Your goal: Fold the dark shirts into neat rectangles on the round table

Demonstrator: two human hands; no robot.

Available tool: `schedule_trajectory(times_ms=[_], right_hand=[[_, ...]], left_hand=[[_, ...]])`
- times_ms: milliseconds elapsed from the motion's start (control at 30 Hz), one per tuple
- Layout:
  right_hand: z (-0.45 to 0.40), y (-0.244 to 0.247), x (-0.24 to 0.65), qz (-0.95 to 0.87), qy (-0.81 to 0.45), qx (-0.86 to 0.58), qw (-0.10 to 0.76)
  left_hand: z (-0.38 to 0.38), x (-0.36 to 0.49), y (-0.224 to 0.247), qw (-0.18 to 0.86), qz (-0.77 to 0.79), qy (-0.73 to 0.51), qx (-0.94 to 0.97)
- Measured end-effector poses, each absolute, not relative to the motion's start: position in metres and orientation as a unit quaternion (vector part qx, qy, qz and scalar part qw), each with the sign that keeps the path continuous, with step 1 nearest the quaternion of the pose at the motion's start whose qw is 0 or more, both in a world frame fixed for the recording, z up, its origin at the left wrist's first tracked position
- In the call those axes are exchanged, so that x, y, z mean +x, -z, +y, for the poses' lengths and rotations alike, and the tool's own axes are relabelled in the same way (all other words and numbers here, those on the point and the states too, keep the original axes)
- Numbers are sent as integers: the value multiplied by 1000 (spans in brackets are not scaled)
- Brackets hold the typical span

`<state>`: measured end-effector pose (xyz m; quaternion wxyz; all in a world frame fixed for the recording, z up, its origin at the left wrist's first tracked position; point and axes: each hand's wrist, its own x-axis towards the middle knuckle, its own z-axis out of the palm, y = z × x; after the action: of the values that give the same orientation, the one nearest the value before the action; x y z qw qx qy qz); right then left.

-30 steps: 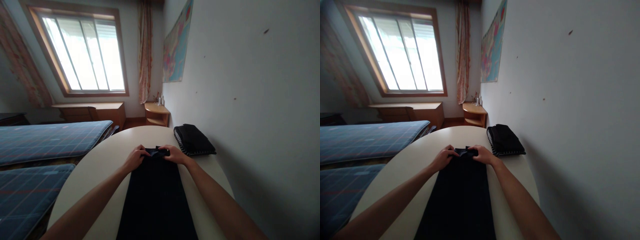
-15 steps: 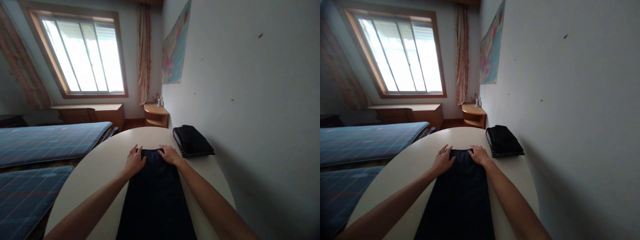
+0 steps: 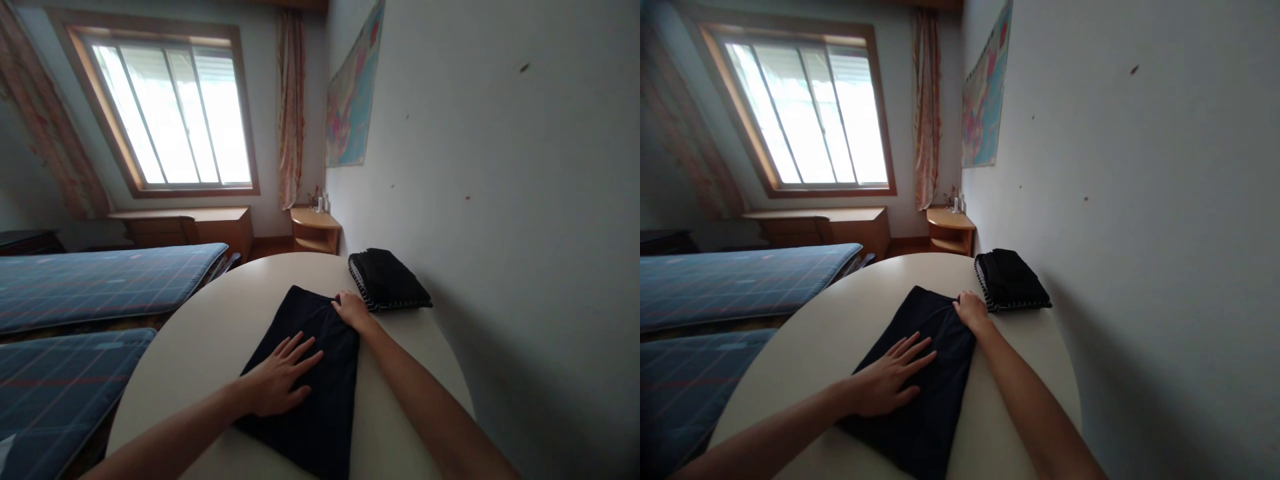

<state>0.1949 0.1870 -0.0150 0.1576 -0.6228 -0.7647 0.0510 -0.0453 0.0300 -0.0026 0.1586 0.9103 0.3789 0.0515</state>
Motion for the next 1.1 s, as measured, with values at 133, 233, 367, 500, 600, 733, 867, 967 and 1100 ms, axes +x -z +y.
schedule_trajectory(times_ms=[133,233,367,500,600,733,867,967,1100], right_hand=[[173,16,208,-733,-52,-663,145],[160,15,215,-712,-59,-687,137],[144,13,218,-693,-70,-704,139],[139,16,219,-696,-91,-685,196],[142,22,224,-722,-126,-629,257],[150,27,232,-733,-197,-577,302],[146,18,239,-708,-196,-592,332],[136,4,239,-696,-179,-600,352],[123,-18,229,-711,-145,-577,375]], left_hand=[[58,-82,-6,90,368,-62,924],[64,-87,-3,27,467,-75,881],[49,-59,10,15,577,-102,810],[34,-27,25,57,583,-109,803],[33,-21,32,62,570,-107,812],[38,-24,31,72,550,-108,825],[44,-21,27,90,528,-108,838],[49,-20,25,112,520,-144,835],[60,-35,21,120,554,-246,786]])
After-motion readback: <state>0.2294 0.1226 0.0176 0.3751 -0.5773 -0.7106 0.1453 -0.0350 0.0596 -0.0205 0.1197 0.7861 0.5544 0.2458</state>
